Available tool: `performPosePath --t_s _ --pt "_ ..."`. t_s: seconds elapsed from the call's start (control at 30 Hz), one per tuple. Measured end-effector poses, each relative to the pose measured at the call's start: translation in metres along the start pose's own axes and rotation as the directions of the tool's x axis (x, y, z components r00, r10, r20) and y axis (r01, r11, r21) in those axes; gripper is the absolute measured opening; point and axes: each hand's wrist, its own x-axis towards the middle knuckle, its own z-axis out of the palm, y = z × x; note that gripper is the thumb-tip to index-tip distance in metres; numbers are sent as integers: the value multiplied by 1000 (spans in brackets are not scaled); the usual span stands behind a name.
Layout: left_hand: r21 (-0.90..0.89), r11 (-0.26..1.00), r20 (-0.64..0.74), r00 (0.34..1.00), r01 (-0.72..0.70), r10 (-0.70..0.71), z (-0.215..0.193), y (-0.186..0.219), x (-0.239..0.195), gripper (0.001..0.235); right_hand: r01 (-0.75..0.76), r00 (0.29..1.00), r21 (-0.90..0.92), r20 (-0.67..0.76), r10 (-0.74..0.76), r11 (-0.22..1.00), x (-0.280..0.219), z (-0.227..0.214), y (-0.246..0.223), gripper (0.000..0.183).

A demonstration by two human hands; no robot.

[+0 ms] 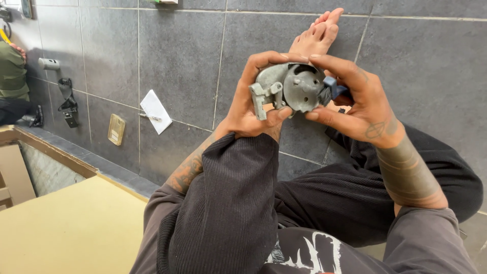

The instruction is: The person sits on the floor and uses a small blue brush to scrub the exterior and interior surfaces of a grey mechanical housing. They rotate the part to access different areas and continue brushing until the end of the clip.

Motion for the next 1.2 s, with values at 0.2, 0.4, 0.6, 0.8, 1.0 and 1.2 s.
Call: performPosePath --t_s 0.2,0.4,0.6,0.8,1.0,1.2 --pt "136 990 19 999 35 -38 3 -4 -5 59 -16 996 -107 -92 6 994 -2 4 3 74" --pt "145 989 33 999 27 -32 4 -5 -5 64 -100 986 -128 -143 81 987 -2 10 -9 74" --pt "143 989 71 996 49 -59 2 -6 -4 63 -132 974 -138 -203 102 982 -6 15 -4 79" --pt "70 995 42 997 65 -68 1 -8 -9 59 -85 995 -143 -68 76 986 -5 2 -1 90" --pt "8 998 28 998 59 -59 3 -9 -9 56 -41 999 10 -12 41 999 -2 -3 1 76" --pt "-10 998 37 997 66 -66 1 -7 -11 57 23 999 -2 -37 -23 1000 -5 -2 6 78"
